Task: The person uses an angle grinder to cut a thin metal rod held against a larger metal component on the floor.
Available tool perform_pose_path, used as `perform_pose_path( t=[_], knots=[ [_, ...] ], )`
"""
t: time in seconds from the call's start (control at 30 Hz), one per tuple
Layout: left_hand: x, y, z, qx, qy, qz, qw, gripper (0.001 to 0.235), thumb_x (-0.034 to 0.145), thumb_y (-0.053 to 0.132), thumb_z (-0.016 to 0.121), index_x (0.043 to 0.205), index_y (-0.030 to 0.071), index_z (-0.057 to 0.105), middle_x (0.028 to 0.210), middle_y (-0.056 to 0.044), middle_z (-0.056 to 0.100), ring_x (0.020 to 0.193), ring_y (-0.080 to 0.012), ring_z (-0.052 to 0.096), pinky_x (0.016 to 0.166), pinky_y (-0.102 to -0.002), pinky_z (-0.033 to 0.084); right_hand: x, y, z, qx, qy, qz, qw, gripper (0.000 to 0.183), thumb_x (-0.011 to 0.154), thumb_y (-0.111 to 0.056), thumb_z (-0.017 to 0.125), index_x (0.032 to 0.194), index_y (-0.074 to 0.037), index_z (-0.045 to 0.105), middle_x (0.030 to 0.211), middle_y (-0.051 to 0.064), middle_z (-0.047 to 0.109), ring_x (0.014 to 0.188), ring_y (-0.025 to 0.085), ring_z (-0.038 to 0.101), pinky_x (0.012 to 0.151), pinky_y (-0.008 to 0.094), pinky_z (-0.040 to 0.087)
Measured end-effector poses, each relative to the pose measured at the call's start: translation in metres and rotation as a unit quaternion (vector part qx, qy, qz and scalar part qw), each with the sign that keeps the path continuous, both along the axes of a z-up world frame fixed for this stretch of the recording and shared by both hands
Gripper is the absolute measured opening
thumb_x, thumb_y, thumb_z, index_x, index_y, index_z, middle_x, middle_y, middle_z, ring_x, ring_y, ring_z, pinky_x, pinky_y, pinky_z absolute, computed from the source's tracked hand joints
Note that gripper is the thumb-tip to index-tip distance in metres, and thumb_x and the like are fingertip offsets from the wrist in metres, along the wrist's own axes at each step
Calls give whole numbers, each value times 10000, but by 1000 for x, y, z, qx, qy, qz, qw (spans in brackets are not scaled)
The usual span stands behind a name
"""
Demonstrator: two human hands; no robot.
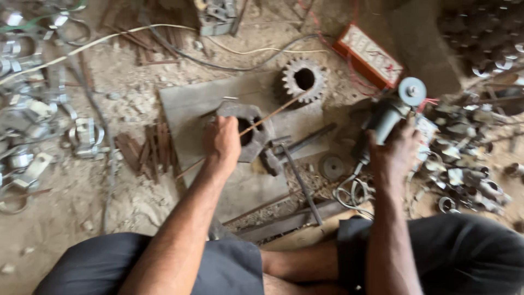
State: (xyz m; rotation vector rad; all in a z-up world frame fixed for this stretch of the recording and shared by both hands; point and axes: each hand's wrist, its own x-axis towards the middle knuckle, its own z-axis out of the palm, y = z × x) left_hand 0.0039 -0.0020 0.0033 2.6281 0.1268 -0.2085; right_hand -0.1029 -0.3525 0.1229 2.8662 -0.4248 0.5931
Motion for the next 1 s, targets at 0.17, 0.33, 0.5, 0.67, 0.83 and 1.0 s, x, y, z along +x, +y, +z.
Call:
perform_pose_path(
  t=[0.17,0.33,0.5,0.67,0.83,1.0],
  knots=[
    [1,-10,3,-39,44,36,998,270,986,179,525,902,19,726,921,-260,721,891,-458,702,783,-548,555,-7,52,3,286,106,112,946,207,993,-187,672,1126,-34,718,987,208,711,901,399,708,767,476,572],
    [-7,-6,6,50,-95,-61,992,140,891,75,604,840,63,734,927,-208,726,850,-394,727,718,-499,578,-18,89,-51,311,361,84,875,374,878,-356,754,1039,-22,701,840,229,749,715,362,758,651,451,620],
    [-5,-6,8,40,-25,-68,997,143,923,74,598,890,70,737,942,-202,731,878,-387,738,732,-487,592,-14,95,-82,247,488,83,833,457,873,-479,756,953,-30,741,904,207,769,771,339,774,714,447,621],
    [-4,-4,3,50,-40,-78,995,120,891,61,615,870,56,733,944,-216,725,867,-395,737,711,-484,596,-14,93,-84,237,482,99,838,361,846,-408,740,989,-78,708,1011,181,739,938,390,725,806,518,585],
    [4,-5,-18,14,-78,-61,995,80,889,55,645,891,39,723,987,-234,701,912,-424,703,728,-517,571,-20,80,-75,260,374,94,885,278,963,-351,663,1046,-88,698,1008,225,722,950,466,669,800,567,536],
    [-1,6,16,49,32,-95,994,106,857,-1,679,949,25,726,1065,-232,702,1000,-396,705,793,-501,577,4,71,-32,435,381,-15,816,270,1002,-203,568,1217,-77,673,941,145,766,746,345,760,632,483,610]
  ],
)
